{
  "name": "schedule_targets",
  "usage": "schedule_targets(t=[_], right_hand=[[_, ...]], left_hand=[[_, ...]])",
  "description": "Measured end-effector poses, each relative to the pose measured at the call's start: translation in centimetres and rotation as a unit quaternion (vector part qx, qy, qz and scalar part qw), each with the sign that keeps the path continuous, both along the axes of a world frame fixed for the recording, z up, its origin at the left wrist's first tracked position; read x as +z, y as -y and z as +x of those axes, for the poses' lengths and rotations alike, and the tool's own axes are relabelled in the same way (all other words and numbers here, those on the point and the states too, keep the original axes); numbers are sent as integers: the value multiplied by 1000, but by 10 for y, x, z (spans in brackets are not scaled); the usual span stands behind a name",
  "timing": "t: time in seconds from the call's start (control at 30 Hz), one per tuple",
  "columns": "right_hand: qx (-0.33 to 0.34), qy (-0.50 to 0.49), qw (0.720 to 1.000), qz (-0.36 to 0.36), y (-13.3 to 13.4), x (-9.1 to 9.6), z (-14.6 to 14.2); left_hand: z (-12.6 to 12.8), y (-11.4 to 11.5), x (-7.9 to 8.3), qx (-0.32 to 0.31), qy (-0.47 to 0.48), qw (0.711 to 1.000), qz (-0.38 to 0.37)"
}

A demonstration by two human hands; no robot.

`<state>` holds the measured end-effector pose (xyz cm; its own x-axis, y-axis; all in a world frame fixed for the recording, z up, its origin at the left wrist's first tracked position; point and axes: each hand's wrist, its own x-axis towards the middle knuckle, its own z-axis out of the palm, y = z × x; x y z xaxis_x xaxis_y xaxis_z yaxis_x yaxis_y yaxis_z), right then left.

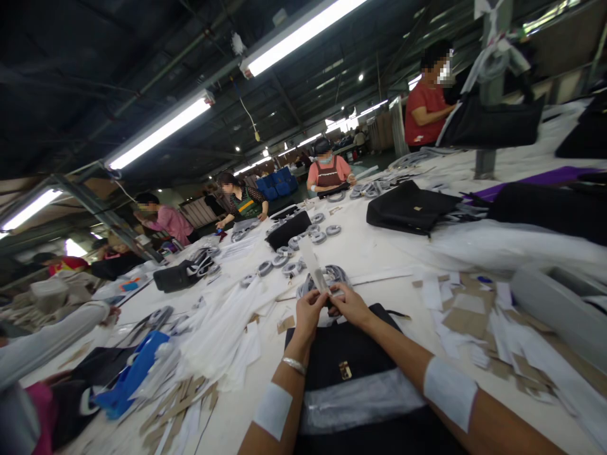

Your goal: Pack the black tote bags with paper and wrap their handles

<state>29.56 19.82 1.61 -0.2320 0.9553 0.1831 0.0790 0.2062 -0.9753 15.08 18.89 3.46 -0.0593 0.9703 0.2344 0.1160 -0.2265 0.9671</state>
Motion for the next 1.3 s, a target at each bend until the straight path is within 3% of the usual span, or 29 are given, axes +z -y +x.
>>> schedule_targets(t=[0.23, 0.4, 0.53, 0.87, 1.03, 1.3], right_hand=[[-108, 28, 991, 71, -4, 8, 7], [-129, 8, 990, 47, -10, 8, 15], [-156, -15, 987, 37, -9, 10, 17], [-89, 11, 996, 16, -3, 16, 13], [-77, 45, 996, 22, 1, 20, 14], [-39, 85, 994, 47, 4, 18, 11]], left_hand=[[-4, 2, -1, -12, -22, 1000, 18], [6, 6, -5, -78, -20, 997, 10], [9, 7, -7, -83, -28, 996, 4], [4, 5, -7, -16, -34, 999, 17], [0, 5, -9, -19, -14, 1000, 3], [0, -3, 29, 7, -16, 997, 75]])
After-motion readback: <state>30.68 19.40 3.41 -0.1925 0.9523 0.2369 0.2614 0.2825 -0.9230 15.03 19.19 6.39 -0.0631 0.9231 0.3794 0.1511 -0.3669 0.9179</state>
